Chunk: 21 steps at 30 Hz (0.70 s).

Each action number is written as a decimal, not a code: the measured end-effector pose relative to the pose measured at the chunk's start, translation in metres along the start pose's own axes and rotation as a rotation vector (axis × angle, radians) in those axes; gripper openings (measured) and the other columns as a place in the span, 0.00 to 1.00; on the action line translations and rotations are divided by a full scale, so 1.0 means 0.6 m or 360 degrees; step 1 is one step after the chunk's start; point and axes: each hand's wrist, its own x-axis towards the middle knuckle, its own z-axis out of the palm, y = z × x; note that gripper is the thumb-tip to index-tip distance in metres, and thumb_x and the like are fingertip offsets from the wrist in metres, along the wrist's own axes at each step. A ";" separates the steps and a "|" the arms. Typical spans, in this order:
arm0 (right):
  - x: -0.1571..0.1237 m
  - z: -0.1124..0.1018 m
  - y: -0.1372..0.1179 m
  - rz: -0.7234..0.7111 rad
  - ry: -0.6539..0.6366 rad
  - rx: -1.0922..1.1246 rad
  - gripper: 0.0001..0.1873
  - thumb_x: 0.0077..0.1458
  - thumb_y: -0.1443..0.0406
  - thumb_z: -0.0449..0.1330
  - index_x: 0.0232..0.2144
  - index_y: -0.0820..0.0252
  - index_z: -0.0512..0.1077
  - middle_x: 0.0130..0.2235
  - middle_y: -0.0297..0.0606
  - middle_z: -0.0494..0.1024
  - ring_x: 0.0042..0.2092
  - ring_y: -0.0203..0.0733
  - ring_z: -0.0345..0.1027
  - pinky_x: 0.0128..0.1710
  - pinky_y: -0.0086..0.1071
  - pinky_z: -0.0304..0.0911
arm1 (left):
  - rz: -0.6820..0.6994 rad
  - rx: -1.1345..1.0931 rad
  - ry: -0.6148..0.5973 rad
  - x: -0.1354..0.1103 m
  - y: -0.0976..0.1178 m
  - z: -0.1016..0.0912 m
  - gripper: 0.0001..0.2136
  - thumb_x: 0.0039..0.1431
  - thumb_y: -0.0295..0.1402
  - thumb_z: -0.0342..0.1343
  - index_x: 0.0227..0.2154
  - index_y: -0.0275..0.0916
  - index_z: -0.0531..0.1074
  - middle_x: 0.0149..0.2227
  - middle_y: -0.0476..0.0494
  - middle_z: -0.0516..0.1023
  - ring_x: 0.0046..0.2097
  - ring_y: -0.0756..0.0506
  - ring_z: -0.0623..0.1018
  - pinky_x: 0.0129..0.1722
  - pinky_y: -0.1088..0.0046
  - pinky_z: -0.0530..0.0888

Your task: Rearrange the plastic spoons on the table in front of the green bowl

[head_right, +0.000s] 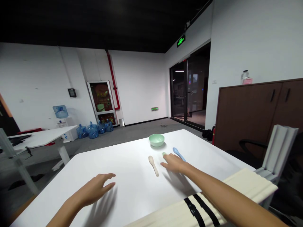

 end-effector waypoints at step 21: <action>0.016 0.024 0.028 -0.0061 -0.0055 0.0169 0.33 0.53 0.45 0.50 0.50 0.61 0.69 0.46 0.50 0.73 0.47 0.51 0.68 0.43 0.35 0.57 | -0.0038 -0.0001 -0.0029 -0.002 0.003 -0.002 0.29 0.55 0.57 0.43 0.54 0.48 0.66 0.55 0.42 0.70 0.57 0.37 0.68 0.53 0.60 0.65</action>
